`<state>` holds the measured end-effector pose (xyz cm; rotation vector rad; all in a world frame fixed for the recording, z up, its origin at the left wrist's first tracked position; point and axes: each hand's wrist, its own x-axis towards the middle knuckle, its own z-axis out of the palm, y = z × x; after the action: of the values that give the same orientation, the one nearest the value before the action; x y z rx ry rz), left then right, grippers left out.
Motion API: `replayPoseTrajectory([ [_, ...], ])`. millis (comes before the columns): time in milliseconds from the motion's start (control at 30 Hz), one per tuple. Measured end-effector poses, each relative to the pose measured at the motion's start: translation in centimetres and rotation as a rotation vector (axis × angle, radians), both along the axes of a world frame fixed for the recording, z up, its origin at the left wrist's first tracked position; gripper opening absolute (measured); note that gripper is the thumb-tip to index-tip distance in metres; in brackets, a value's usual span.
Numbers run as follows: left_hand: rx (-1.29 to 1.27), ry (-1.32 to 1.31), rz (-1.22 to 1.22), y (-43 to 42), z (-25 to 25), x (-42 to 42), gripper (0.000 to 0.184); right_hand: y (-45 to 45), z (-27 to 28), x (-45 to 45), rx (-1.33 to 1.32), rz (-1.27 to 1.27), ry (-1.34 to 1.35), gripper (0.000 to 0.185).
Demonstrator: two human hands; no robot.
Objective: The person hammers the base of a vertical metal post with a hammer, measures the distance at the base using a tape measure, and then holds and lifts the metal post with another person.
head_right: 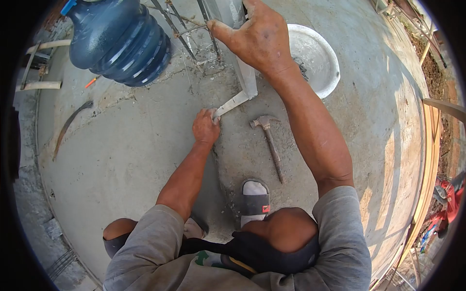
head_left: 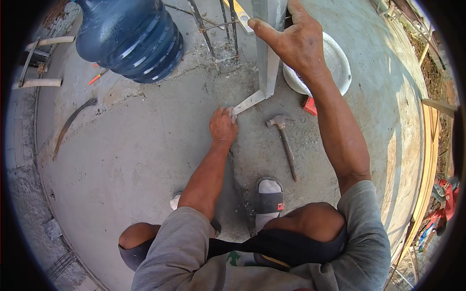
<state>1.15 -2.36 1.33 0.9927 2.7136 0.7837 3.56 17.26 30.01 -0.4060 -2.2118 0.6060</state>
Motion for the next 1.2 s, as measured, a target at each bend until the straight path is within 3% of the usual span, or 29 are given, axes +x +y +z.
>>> replayPoseTrajectory([
  [233,0.094,-0.009,0.016,0.9,-0.1,-1.3,0.03,0.2,0.7,0.4,-0.041,-0.139,-0.107,0.049],
  [433,0.104,0.007,0.04,0.2,-1.0,-4.3,0.031,0.3,-0.8,-0.1,-0.122,-0.006,0.08,0.054],
  [633,0.114,0.001,0.034,0.0,-1.1,-5.4,0.031,-0.9,-0.4,1.0,-0.22,-0.096,-0.012,0.058],
  [733,0.119,0.01,-0.008,0.0,-1.1,-5.5,0.031,-1.1,-0.7,1.9,-0.185,-0.142,-0.003,0.056],
  [833,0.124,0.023,-0.035,0.1,-1.0,-5.4,0.032,-0.4,-2.3,2.7,0.016,-0.208,-0.044,0.056],
  [1200,0.113,-0.039,-0.006,-0.1,-0.7,-5.4,0.029,-0.7,-2.5,4.7,-0.178,-0.276,-0.087,0.054],
])
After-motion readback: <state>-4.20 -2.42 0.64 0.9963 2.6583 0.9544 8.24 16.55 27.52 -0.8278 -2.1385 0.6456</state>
